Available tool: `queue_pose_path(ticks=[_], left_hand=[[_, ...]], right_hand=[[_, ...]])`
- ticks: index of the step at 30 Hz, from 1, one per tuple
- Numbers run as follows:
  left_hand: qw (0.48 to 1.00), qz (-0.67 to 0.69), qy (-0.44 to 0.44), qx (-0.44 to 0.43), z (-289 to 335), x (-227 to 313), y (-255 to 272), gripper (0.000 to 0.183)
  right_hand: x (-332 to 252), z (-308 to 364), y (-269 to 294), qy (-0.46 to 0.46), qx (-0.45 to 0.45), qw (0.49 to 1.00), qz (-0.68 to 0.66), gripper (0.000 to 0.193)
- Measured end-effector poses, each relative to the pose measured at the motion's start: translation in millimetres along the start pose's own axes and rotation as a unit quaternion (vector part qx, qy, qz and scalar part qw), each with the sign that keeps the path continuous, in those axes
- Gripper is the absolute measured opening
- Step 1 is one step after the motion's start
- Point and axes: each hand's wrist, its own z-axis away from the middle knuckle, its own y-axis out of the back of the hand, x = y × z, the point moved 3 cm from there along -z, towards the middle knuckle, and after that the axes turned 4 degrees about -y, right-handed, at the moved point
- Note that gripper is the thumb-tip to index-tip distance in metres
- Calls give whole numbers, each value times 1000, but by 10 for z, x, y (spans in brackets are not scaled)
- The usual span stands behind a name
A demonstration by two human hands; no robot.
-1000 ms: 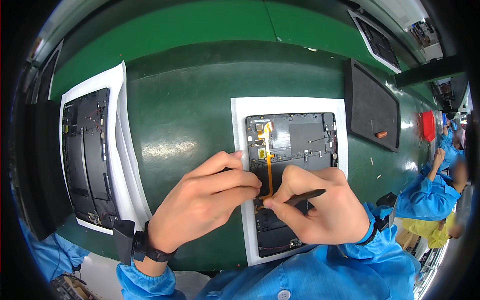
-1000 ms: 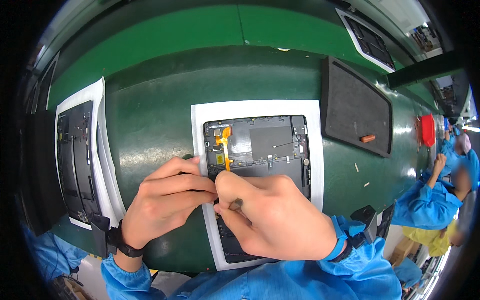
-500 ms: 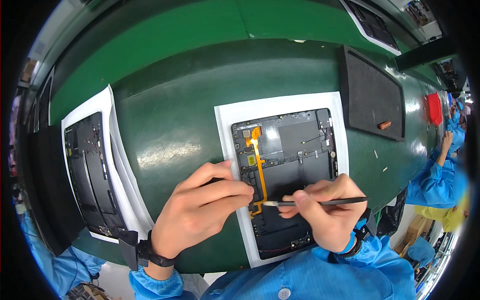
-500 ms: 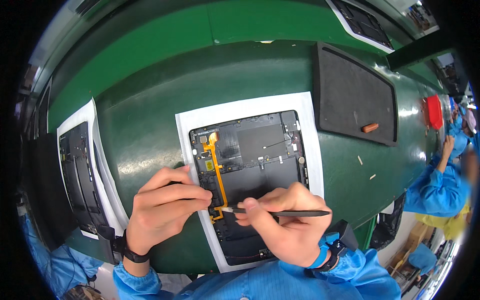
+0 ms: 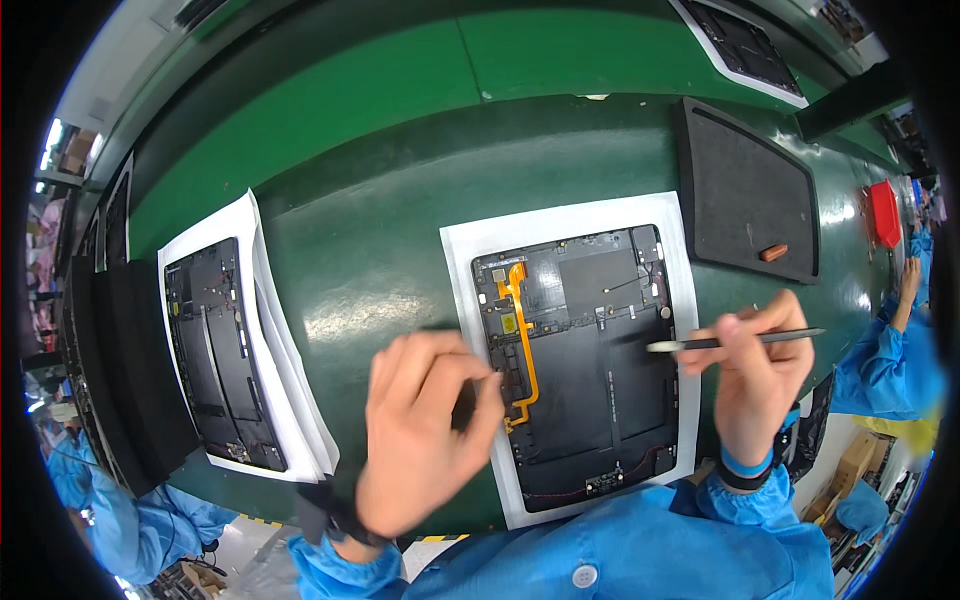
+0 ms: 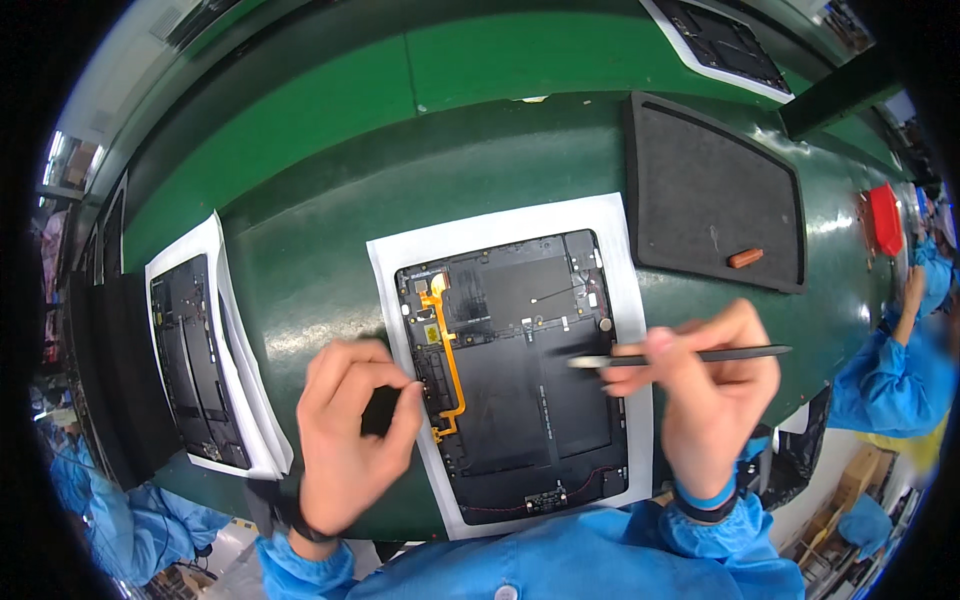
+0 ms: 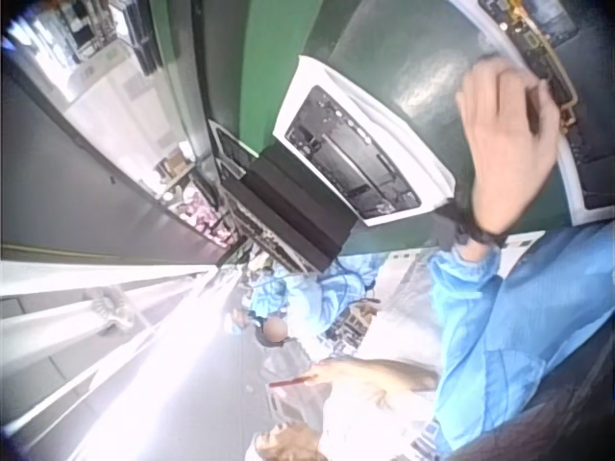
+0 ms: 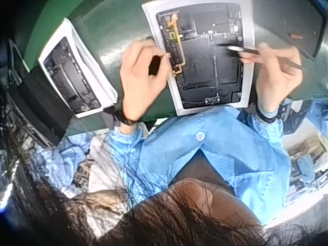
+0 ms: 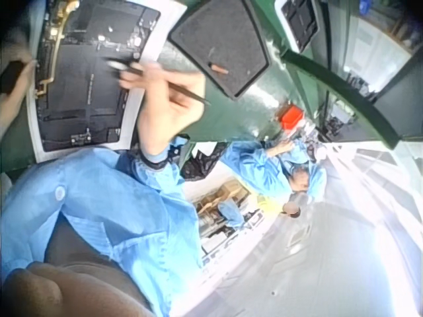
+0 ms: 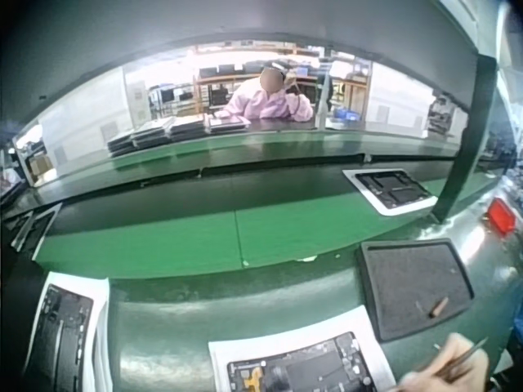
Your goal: The person assembles internal tablet components, connecting a ribbon cable to a circuit board and placing them into a plastic shell using tweezers and a spudger.
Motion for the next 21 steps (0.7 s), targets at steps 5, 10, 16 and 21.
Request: queue_pose_path(ticks=[5,10,16,21], left_hand=[[976,-151,154,-33,380,408,88,19],[960,-62,272,-17,637,610,21,22],[968,-46,245,-44,737,556,-55,19],[977,-26,205,-43,728,590,-87,15]], right_hand=[[117,88,582,-69,86,994,-4,21],[235,206,719,-187,41,981,21,14],[173,170,534,-281,-74,952,95,10],[155,189,373,-307,-123,938,106,7]])
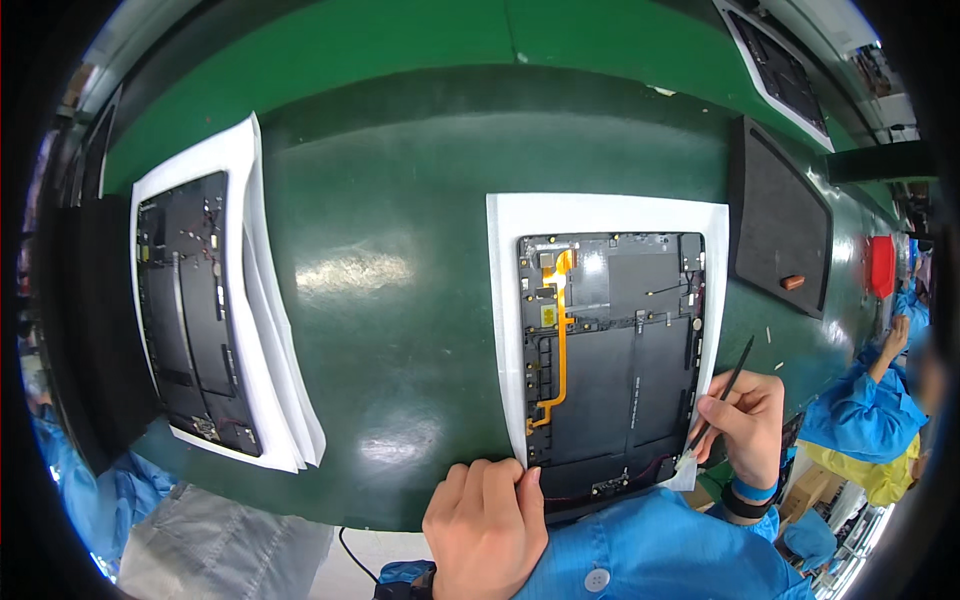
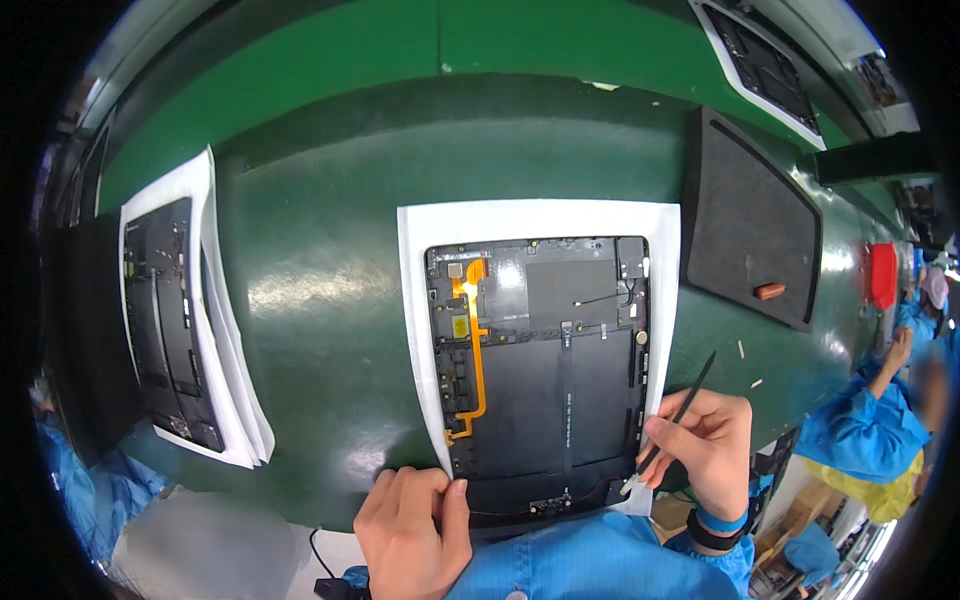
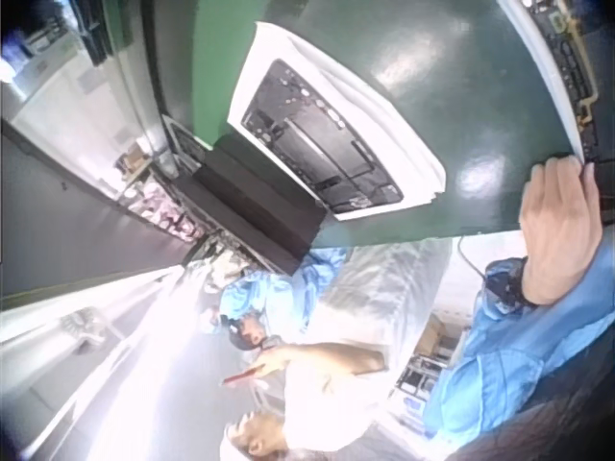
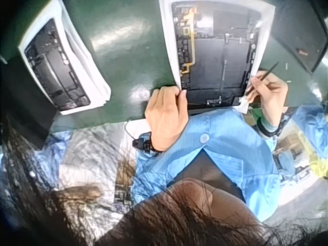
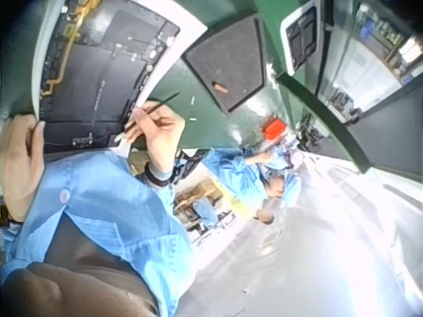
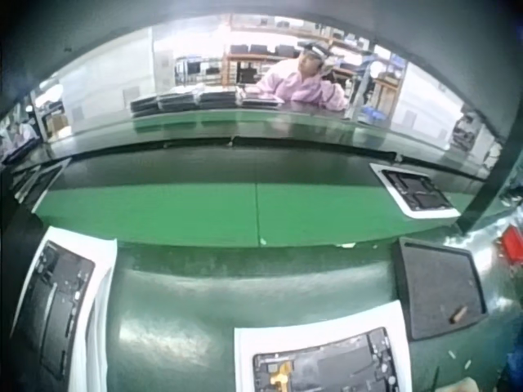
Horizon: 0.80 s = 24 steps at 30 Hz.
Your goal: The person assembles internal tablet components, connecting a ribbon cable to a circuit board and placing them into a plastic shell using tweezers and a spudger.
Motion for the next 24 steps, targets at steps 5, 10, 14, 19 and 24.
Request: queue_pose_path(ticks=[5,10,14,19,24], left_hand=[[997,52,35,-51,41,24,55,6],[962,252,80,71,-130,-201,-97,29],[950,229,198,74,-497,-102,-15,33],[979,165,116,9,-837,14,67,14],[945,289,150,-36,-1252,-59,234,17]], right_hand=[[-50,-31,-10,-11,-15,1000,13,6],[-19,-106,-25,6,-43,999,8,5],[-5,-113,-65,16,-91,995,41,8],[53,-104,3,50,-141,989,22,12],[62,-88,0,129,-177,974,62,15]])
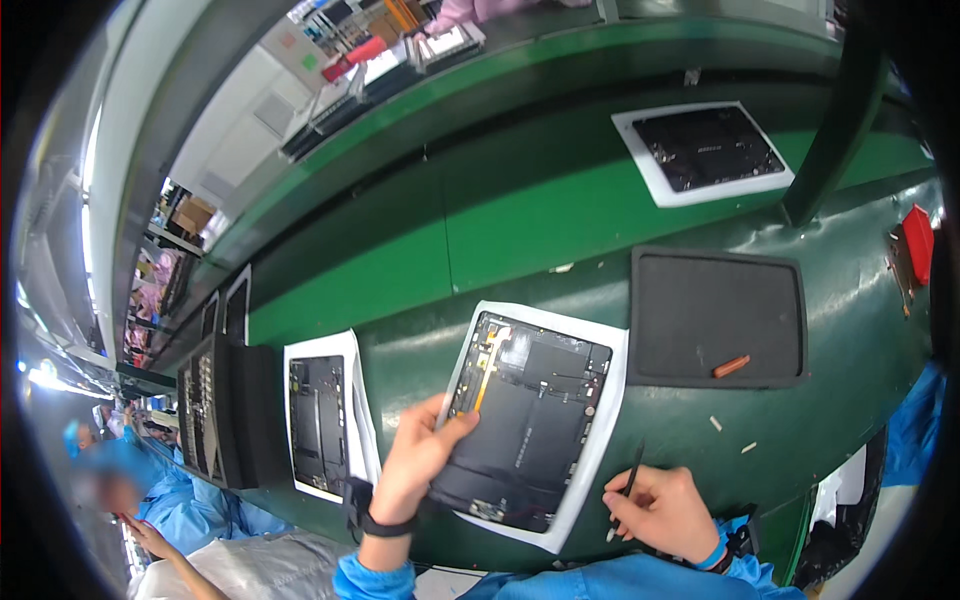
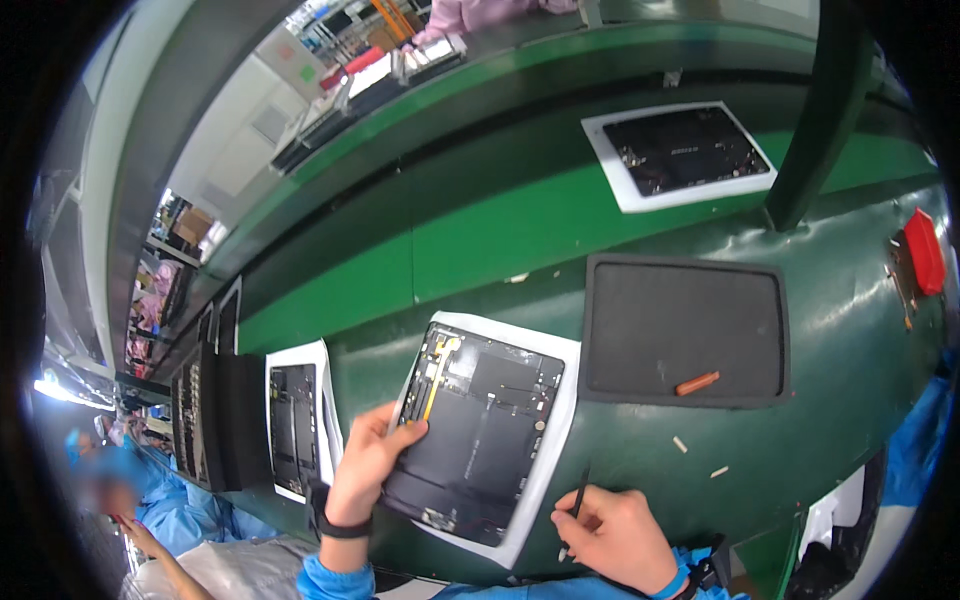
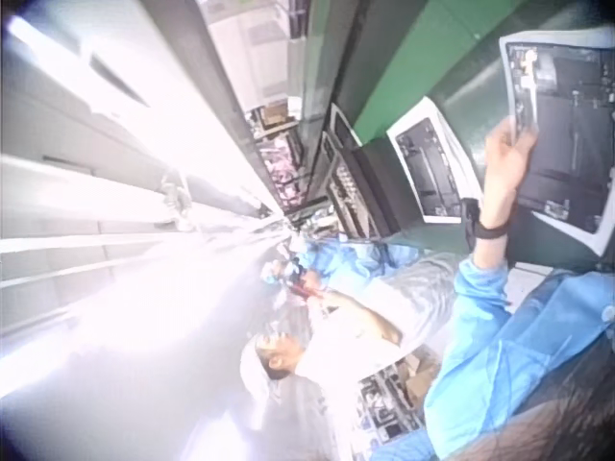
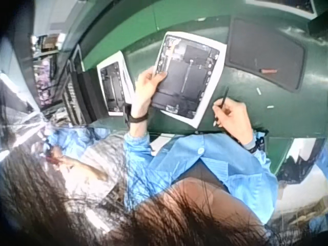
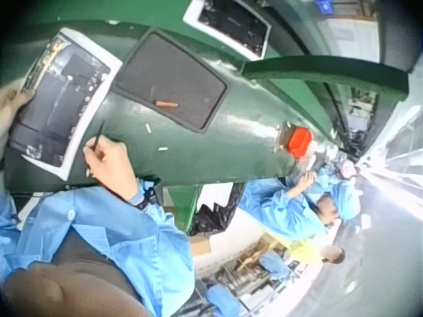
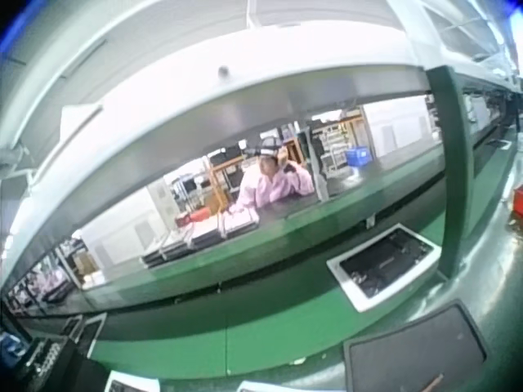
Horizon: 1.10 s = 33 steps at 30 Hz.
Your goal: The person assembles internal tablet components, connecting a ribbon cable to a circuit board and placing them into a plastic shell using tweezers and a spudger.
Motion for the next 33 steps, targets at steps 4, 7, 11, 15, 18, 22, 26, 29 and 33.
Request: queue_pose_path(ticks=[4,7,11,15,18,22,26,29,33], left_hand=[[984,-95,-150,-5,-848,502,209,19],[981,-85,-173,-11,-1649,878,483,21],[946,-279,-162,-12,-2628,1018,1155,33],[976,-188,-104,33,-3039,948,1117,40],[972,-188,-74,119,-3265,707,1354,44],[956,-144,-73,244,-3179,429,1491,50],[866,-439,-99,217,-3028,459,1523,52],[537,-675,-215,458,-2658,575,1057,30],[753,-558,-268,224,-2550,1139,-364,36]], right_hand=[[-45,68,38,4,9,1000,-11,15],[-34,63,75,39,17,999,8,15],[75,169,129,70,63,995,-11,13],[402,371,423,71,193,968,-142,9],[573,521,587,105,319,922,-193,9],[643,542,670,150,380,885,-224,8],[600,514,750,162,411,870,-216,6],[563,425,745,162,392,878,-222,6],[543,438,733,161,372,885,-228,8]])
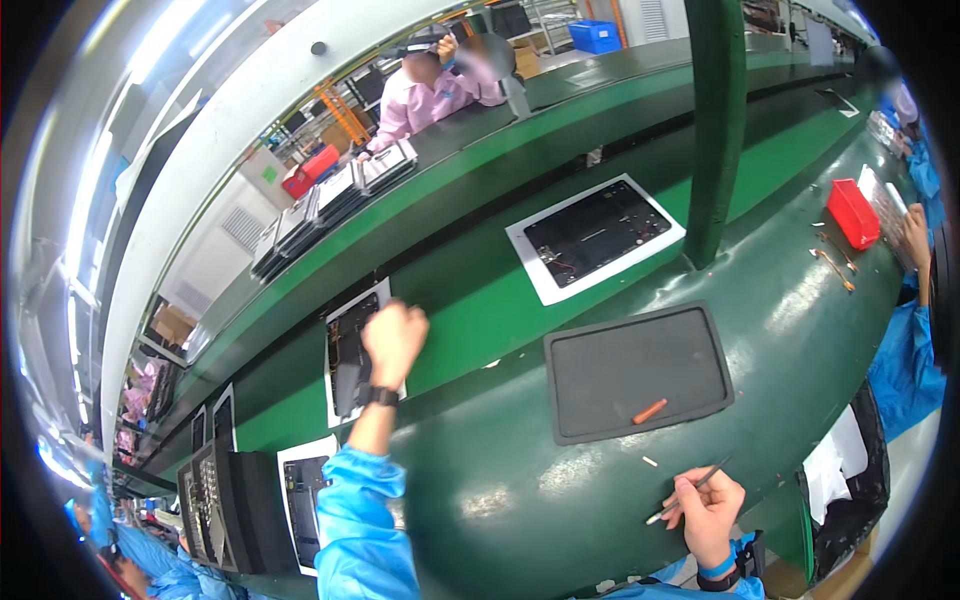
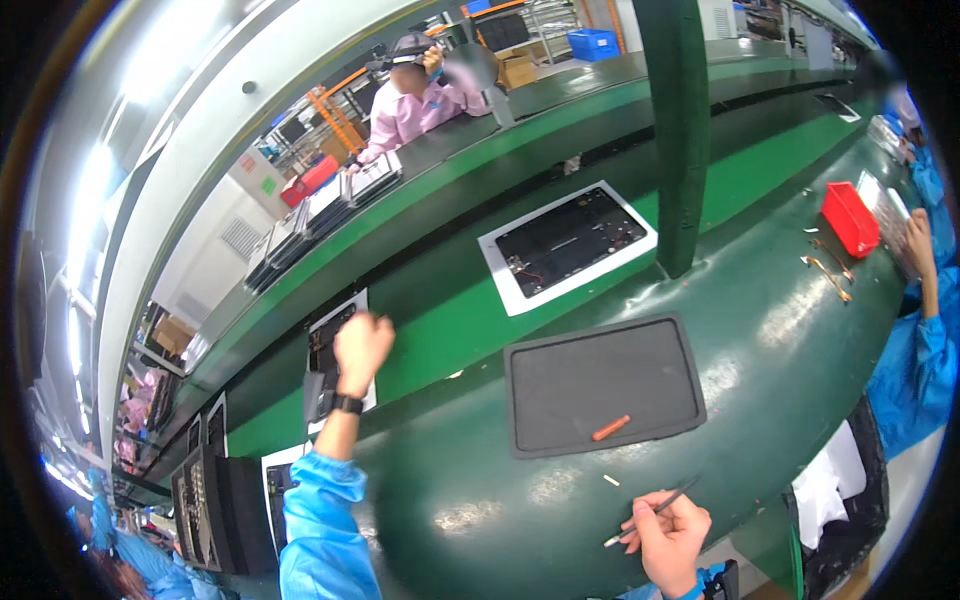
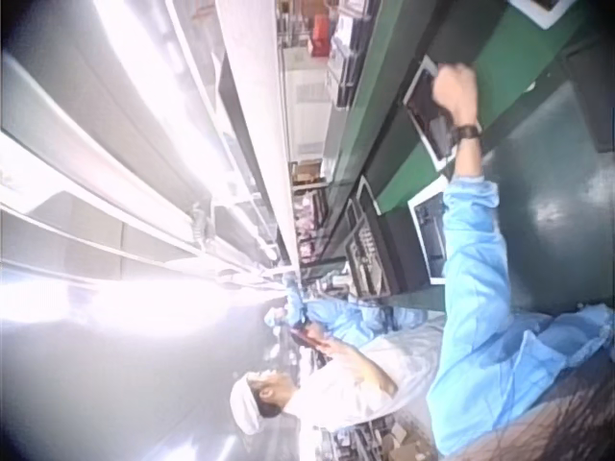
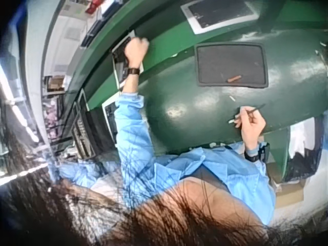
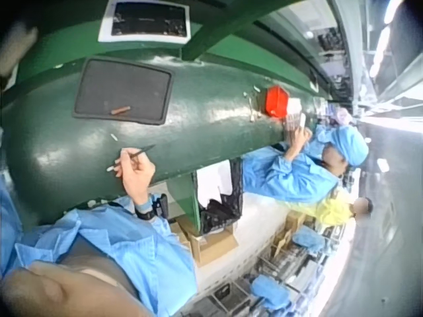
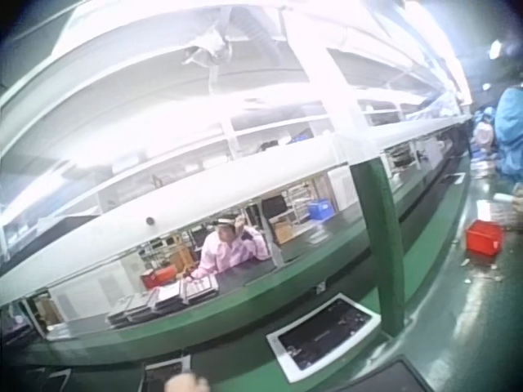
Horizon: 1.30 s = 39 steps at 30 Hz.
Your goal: The person assembles internal tablet components, connecting a ribbon cable to a circuit board and placing them into a plastic shell using tweezers and a spudger.
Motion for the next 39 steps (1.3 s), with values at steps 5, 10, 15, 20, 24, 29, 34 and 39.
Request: queue_pose_path(ticks=[5,10,15,20,24,29,34,39], left_hand=[[972,152,-4,-181,-183,1575,-186,63],[959,220,-46,-174,-549,1421,-681,47],[935,319,-73,-138,-466,1554,-637,34],[861,505,24,60,-262,834,-394,22],[810,570,80,107,468,56,-96,36],[774,611,140,90,1778,-600,418,23],[763,598,230,87,2989,-134,734,9],[717,611,334,-31,4044,207,915,10]], right_hand=[[-111,22,259,-21,17,999,-46,15],[-540,-443,898,78,27,994,70,23],[-1068,-1459,2042,267,291,814,426,20],[-1400,-2247,2882,290,339,708,548,28],[-1302,-2484,3319,260,288,772,504,28],[-1184,-2699,3342,285,246,729,572,22],[-1173,-2688,3732,312,206,722,582,34],[-1095,-2793,3784,344,200,704,589,15]])
